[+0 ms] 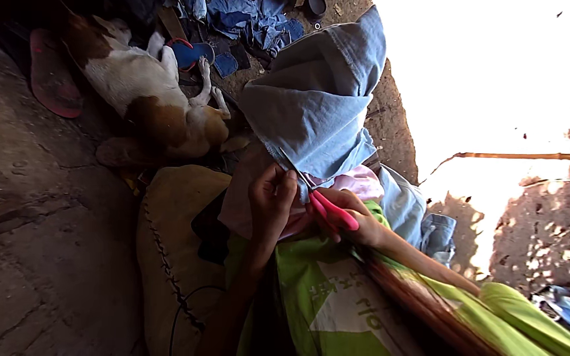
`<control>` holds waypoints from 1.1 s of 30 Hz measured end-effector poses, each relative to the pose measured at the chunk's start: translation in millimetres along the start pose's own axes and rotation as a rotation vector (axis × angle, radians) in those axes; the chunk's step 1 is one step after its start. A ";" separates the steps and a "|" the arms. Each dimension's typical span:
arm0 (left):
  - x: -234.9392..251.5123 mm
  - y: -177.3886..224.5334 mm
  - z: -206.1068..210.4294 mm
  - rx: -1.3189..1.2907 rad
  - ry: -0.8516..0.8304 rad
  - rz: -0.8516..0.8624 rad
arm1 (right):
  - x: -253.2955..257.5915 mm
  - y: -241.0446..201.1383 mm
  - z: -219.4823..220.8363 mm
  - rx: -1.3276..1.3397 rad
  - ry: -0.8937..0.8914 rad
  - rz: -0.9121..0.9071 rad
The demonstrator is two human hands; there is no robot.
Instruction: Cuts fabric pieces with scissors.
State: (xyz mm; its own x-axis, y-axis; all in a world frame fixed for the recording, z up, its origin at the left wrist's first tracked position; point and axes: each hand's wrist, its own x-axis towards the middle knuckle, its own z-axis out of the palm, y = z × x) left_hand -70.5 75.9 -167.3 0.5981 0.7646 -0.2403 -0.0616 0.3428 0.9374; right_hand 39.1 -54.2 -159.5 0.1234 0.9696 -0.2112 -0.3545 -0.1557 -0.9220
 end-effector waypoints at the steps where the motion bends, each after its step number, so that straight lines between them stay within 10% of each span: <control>1: -0.4 0.0 0.2 -0.002 0.001 -0.001 | 0.5 -0.9 0.5 0.017 0.002 0.022; 33: 0.4 -3.6 -2.8 -0.025 0.022 -0.011 | 2.1 1.7 7.0 0.016 0.022 -0.010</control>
State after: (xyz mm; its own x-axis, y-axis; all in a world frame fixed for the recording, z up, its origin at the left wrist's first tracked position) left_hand -72.3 76.5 -171.5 0.5810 0.7724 -0.2566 -0.0747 0.3646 0.9282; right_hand 32.3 -51.1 -159.3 0.1473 0.9667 -0.2095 -0.3682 -0.1430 -0.9187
